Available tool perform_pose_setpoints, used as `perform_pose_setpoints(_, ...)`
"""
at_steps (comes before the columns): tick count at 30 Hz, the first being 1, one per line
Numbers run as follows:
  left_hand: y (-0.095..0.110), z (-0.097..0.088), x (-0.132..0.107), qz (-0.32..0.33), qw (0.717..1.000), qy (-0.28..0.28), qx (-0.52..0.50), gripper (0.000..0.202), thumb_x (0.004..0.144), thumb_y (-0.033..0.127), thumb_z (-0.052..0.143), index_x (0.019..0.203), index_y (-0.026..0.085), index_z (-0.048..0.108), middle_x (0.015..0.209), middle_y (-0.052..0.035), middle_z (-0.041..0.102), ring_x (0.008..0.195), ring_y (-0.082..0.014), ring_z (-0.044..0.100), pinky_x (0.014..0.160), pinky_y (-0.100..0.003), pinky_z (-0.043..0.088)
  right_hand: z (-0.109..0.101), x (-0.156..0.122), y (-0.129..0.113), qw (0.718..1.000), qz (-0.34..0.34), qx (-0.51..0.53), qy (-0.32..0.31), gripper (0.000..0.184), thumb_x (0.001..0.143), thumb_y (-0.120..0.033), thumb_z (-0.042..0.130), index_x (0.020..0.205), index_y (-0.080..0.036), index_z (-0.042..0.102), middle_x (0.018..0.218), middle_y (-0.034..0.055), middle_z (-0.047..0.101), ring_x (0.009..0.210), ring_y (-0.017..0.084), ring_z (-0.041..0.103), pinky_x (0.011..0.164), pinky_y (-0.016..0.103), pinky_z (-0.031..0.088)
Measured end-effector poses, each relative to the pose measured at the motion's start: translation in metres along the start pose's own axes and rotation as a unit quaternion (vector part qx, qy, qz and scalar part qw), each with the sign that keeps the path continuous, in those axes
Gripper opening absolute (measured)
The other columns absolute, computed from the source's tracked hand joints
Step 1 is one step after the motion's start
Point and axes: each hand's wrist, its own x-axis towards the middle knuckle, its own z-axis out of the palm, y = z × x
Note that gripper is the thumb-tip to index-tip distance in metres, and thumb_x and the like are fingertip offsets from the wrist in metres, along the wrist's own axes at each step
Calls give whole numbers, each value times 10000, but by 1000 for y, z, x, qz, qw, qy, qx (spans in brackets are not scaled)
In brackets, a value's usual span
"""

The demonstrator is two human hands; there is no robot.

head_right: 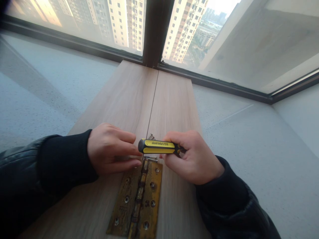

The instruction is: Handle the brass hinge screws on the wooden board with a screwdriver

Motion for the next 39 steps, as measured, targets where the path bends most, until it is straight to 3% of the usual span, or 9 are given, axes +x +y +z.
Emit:
perform_pose_setpoints(19, 1, -1, 1, 2, 1000, -20, -14, 246, 825, 367, 521, 709, 231, 689, 595, 16, 559, 476, -92, 479, 429, -258, 274, 1, 3, -4, 1000, -4, 5, -17, 159, 859, -215, 502, 767, -119, 591, 646, -4, 500, 536, 109, 451, 483, 192, 323)
perform_pose_setpoints(39, 2, -2, 1, 6, 1000, -15, 9, 260, 826, 358, 508, 680, 223, 675, 567, 17, 536, 450, -93, 422, 427, -277, 229, 4, 1, 0, 999, -11, 25, -27, 133, 866, -190, 498, 807, -125, 599, 694, -16, 524, 574, 101, 478, 517, 202, 339)
